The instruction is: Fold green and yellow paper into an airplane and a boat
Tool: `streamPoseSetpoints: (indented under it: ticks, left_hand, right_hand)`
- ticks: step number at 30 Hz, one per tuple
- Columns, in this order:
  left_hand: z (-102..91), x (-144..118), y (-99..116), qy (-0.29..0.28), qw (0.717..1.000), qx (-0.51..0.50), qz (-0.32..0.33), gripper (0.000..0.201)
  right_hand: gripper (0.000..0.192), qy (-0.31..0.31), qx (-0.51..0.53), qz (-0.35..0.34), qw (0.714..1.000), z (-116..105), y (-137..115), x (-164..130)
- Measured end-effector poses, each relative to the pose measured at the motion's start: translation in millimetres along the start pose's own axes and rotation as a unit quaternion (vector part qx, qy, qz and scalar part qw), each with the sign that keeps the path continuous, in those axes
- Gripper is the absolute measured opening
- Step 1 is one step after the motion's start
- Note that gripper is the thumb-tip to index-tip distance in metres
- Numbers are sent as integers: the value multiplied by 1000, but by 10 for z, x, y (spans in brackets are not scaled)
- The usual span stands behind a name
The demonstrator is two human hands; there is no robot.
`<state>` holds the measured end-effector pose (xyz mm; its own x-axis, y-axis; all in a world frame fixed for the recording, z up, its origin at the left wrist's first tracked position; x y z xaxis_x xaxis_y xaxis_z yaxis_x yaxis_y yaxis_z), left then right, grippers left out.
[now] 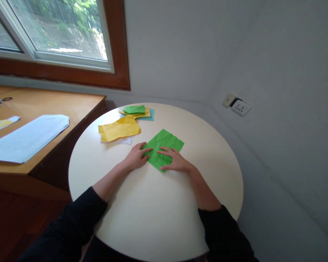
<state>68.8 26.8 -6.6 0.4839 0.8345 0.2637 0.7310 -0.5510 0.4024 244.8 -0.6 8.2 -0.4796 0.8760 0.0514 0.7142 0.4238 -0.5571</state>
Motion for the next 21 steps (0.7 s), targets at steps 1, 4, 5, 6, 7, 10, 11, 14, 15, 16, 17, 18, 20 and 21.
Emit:
streamPoseSetpoints:
  ticks: [1,4,5,6,7,10,11,14,15,16,17,18,20,21]
  left_hand:
    - [4,1,-7,1,1000,-3,0,40]
    - [16,0,-36,6,1000,-12,-1,40]
    - [17,-2,-42,8,1000,-14,0,40]
    - [16,-4,-43,8,1000,-16,4,40]
    - [13,-8,-40,7,1000,-17,9,40]
    - [-8,-19,-9,-8,999,-18,25,47]
    - [-19,-22,4,-16,999,-18,26,49]
    - [-58,-25,47,-36,999,-19,21,54]
    - [-71,-25,62,-42,999,-20,19,54]
    - [-83,-24,76,-47,999,-21,16,55]
    - [-92,-24,89,-52,998,-22,13,56]
    - [-100,-24,98,-56,998,-23,10,56]
    - [-112,-24,111,-60,998,-26,5,56]
    - [-117,-24,115,-60,998,-27,4,55]
  right_hand:
    - [73,-7,8,-7,1000,-1,8,-3]
    - [80,-33,29,-28,999,-1,27,-16]
    - [83,-41,35,-33,998,0,31,-22]
    - [85,-49,40,-38,997,2,33,-27]
    - [87,-55,44,-41,997,3,34,-32]
    - [84,-54,52,-46,996,0,30,-39]
    - [81,-48,53,-45,996,-3,27,-38]
    - [63,-26,59,-32,997,-11,19,-30]
    - [57,-22,60,-24,998,-12,17,-28]
    - [50,-17,60,-15,998,-12,16,-26]
    - [43,-12,61,-6,998,-13,14,-24]
    - [37,-6,63,2,998,-15,13,-23]
    - [27,8,68,15,998,-18,14,-18]
    - [23,18,72,19,997,-19,17,-14]
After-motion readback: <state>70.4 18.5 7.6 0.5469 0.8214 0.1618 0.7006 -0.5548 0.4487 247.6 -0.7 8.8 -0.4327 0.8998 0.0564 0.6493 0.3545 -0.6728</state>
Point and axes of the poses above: each hand's wrist, its own x-axis towards the middle knuckle, its own z-axis out of the palm, y = z × x, the point moved 5 cm from there along x, towards the middle knuckle, and after that the axes turned 3 degrees about y, right-handed, at the moved point
